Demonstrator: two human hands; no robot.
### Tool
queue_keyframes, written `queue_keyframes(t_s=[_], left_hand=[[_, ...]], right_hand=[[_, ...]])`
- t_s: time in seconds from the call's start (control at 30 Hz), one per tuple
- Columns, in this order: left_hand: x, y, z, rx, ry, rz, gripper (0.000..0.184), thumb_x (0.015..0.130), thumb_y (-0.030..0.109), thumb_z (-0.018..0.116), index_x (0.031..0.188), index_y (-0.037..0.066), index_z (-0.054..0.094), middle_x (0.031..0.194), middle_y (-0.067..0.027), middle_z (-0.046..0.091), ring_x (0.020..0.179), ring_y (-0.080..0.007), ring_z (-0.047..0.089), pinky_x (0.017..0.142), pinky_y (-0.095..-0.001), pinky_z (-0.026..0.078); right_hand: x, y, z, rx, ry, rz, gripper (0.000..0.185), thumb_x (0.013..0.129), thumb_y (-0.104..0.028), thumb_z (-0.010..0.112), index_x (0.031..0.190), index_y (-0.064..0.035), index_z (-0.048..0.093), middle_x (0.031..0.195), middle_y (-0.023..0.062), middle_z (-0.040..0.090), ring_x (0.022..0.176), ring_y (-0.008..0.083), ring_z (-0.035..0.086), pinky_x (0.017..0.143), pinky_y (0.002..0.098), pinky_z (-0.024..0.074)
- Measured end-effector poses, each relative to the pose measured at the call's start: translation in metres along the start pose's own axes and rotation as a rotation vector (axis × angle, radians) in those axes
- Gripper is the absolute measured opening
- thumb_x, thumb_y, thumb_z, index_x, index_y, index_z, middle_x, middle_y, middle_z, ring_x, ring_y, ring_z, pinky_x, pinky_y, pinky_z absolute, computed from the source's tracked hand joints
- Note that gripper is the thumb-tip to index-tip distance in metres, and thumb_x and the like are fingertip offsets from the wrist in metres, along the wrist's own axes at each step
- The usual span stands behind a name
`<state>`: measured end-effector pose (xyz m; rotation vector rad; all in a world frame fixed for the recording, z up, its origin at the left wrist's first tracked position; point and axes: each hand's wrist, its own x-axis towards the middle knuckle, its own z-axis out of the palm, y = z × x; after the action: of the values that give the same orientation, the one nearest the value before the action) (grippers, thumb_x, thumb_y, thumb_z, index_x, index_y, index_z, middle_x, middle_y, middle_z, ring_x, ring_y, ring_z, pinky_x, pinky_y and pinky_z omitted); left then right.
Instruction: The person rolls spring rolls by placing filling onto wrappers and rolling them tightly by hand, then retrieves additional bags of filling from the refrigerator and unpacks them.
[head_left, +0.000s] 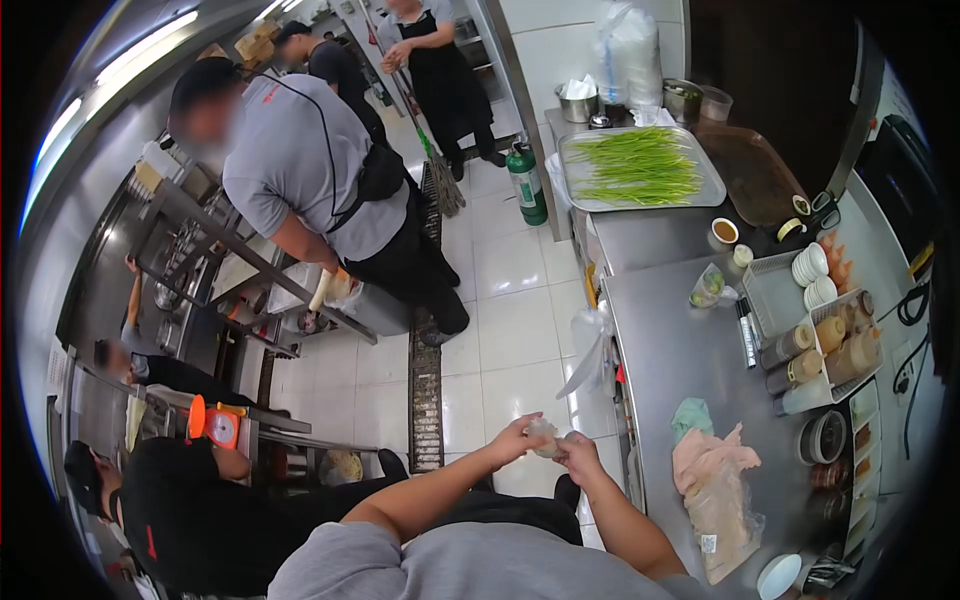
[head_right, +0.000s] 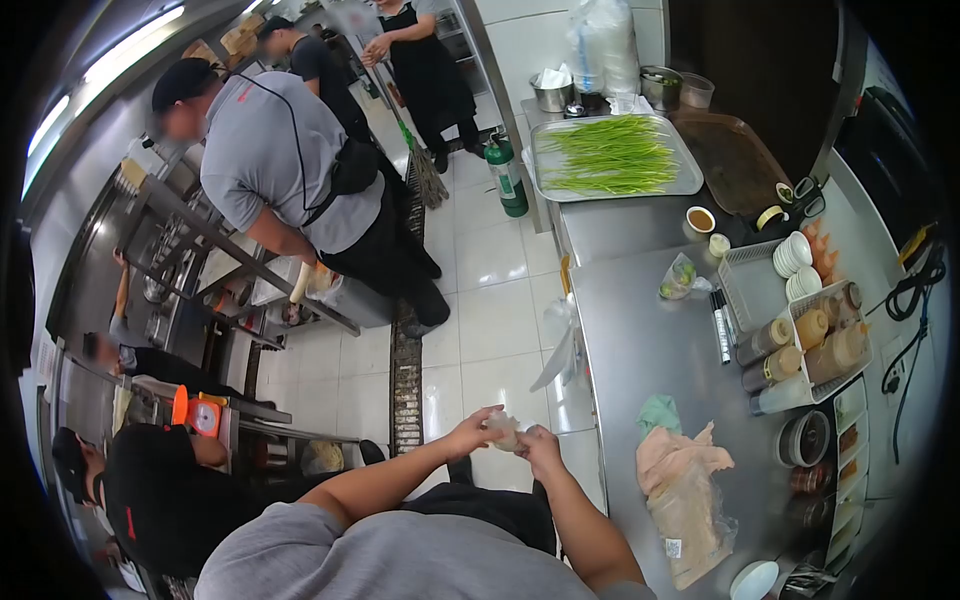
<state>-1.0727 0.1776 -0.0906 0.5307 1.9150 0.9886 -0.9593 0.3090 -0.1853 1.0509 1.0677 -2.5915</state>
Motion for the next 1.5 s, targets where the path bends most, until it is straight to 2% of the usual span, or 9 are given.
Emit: queue_keyframes(t_s=[0.23, 0.33, 0.43, 0.57, 0.83, 1.0, 1.1, 1.23, 1.5], left_hand=[[0.003, -0.012, 0.012, 0.435, 0.146, 0.369, 0.066, 0.083, 0.019, 0.067, 0.139, 0.002, 0.035, 0.122, -0.0202, 0.053, 0.112, -0.0315, 0.054, 0.095, -0.0351, 0.045], [-0.003, 0.019, -0.006, 0.082, -0.023, -0.166, 0.057, 0.086, 0.018, 0.063, 0.135, 0.000, 0.038, 0.118, -0.0174, 0.056, 0.107, -0.0295, 0.058, 0.084, -0.0380, 0.051], [-0.002, 0.002, -0.008, -0.434, -0.134, -0.338, 0.050, 0.088, 0.021, 0.061, 0.130, 0.001, 0.042, 0.118, -0.0143, 0.057, 0.103, -0.0271, 0.059, 0.073, -0.0382, 0.054], [-0.002, 0.003, -0.010, -0.312, -0.288, -0.433, 0.058, 0.086, 0.031, 0.064, 0.131, 0.003, 0.041, 0.123, -0.0150, 0.053, 0.107, -0.0269, 0.056, 0.074, -0.0378, 0.055], [-0.019, 0.040, 0.017, 0.486, 0.027, 0.364, 0.101, 0.070, 0.033, 0.080, 0.144, 0.000, 0.020, 0.136, -0.0295, 0.036, 0.129, -0.0402, 0.036, 0.106, -0.0401, 0.034], [-0.009, 0.047, 0.016, 0.589, 0.086, 0.507, 0.065, 0.069, -0.009, 0.057, 0.130, 0.011, 0.049, 0.115, -0.0216, 0.059, 0.105, -0.0316, 0.060, 0.089, -0.0372, 0.048], [0.002, 0.034, -0.015, 0.477, 0.010, 0.306, 0.055, 0.068, -0.012, 0.054, 0.119, 0.007, 0.059, 0.100, -0.0187, 0.066, 0.089, -0.0260, 0.065, 0.080, -0.0352, 0.052], [0.004, -0.003, -0.086, 0.283, 0.199, -0.083, 0.037, 0.078, -0.008, 0.048, 0.105, 0.008, 0.068, 0.086, -0.0130, 0.069, 0.074, -0.0191, 0.067, 0.059, -0.0327, 0.055], [-0.037, -0.193, -0.226, -0.376, 0.721, -0.444, 0.024, 0.087, 0.006, 0.043, 0.100, 0.006, 0.062, 0.097, -0.0167, 0.065, 0.081, -0.0300, 0.066, 0.053, -0.0402, 0.056]], right_hand=[[-0.017, -0.027, 0.016, 0.062, -0.373, -0.080, 0.042, 0.082, -0.003, 0.061, 0.122, -0.0035, 0.048, 0.110, 0.0094, 0.058, 0.095, 0.0196, 0.060, 0.076, 0.0327, 0.0527], [-0.042, -0.046, 0.021, 0.049, -0.347, -0.033, 0.046, 0.083, -0.004, 0.063, 0.125, -0.0032, 0.047, 0.117, 0.0082, 0.056, 0.100, 0.0185, 0.058, 0.078, 0.0328, 0.0524], [-0.044, -0.045, 0.020, -0.055, -0.345, 0.009, 0.046, 0.082, -0.004, 0.065, 0.124, -0.0016, 0.048, 0.114, 0.0080, 0.057, 0.099, 0.0182, 0.058, 0.079, 0.0321, 0.0517], [-0.019, -0.007, 0.005, -0.145, -0.289, -0.107, 0.040, 0.079, -0.002, 0.067, 0.116, 0.0020, 0.052, 0.102, 0.0087, 0.062, 0.091, 0.0186, 0.061, 0.076, 0.0300, 0.0509], [-0.033, -0.040, 0.020, -0.184, 0.086, -0.296, 0.017, 0.077, -0.004, 0.066, 0.092, 0.0020, 0.064, 0.079, 0.0076, 0.064, 0.072, 0.0141, 0.061, 0.062, 0.0274, 0.0477], [-0.036, -0.059, 0.019, -0.164, -0.125, -0.226, 0.026, 0.080, -0.007, 0.064, 0.102, 0.0063, 0.061, 0.093, 0.0125, 0.064, 0.082, 0.0210, 0.063, 0.074, 0.0319, 0.0510], [-0.052, -0.076, 0.016, 0.162, -0.278, 0.048, 0.036, 0.082, -0.009, 0.062, 0.114, 0.0062, 0.056, 0.105, 0.0166, 0.062, 0.096, 0.0261, 0.061, 0.083, 0.0382, 0.0500], [-0.039, -0.066, 0.018, 0.182, -0.050, -0.128, 0.037, 0.085, -0.014, 0.059, 0.117, 0.0026, 0.054, 0.106, 0.0156, 0.061, 0.096, 0.0250, 0.059, 0.085, 0.0386, 0.0490], [-0.002, -0.063, 0.058, 0.240, -0.011, -0.024, 0.033, 0.084, -0.015, 0.059, 0.114, -0.0003, 0.056, 0.097, 0.0114, 0.063, 0.089, 0.0217, 0.059, 0.081, 0.0344, 0.0493]])
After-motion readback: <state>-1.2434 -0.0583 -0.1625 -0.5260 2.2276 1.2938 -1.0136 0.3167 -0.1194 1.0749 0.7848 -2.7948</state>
